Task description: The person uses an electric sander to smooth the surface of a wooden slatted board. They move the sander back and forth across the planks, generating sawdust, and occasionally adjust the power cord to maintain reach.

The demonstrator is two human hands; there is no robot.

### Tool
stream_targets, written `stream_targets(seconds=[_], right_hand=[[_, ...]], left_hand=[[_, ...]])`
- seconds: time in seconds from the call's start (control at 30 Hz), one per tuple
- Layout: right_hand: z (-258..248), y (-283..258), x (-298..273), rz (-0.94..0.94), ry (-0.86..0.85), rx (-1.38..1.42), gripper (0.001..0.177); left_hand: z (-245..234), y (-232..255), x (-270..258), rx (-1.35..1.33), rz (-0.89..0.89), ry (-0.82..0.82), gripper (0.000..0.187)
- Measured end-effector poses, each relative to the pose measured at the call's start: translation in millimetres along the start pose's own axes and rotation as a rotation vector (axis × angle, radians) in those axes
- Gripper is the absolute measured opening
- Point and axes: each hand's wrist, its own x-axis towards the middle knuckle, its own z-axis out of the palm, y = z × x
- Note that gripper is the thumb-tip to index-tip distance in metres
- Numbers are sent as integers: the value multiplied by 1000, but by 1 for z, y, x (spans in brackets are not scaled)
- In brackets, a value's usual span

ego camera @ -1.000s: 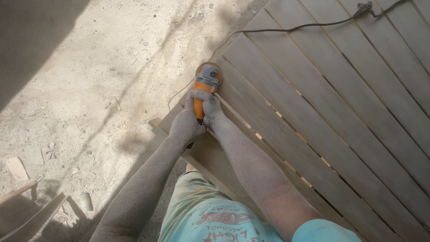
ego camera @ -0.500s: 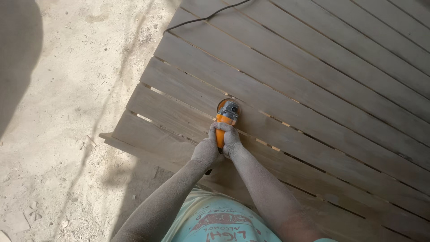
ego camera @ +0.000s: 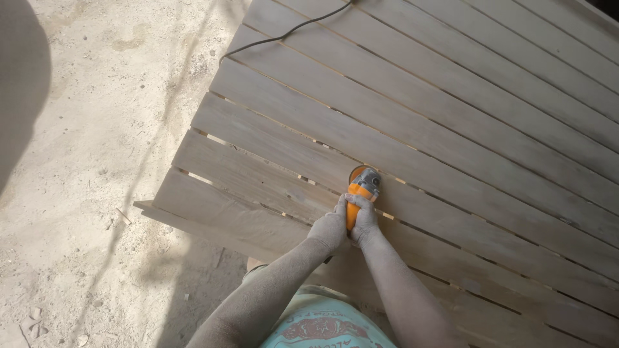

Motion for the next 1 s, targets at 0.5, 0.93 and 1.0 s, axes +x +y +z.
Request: stream_targets(seconds=[0.5,0.93,1.0], right_hand=[[339,107,96,184,-351,-380,42],[242,42,64,107,-185,-255,44],[184,36,38,103,-83,-242,43]], left_hand=[[-199,-220,-41,-231,-457,286,117],[-157,-138,-22,-156,-251,175,114],[-117,-107,-23,-138,-213,96,113]])
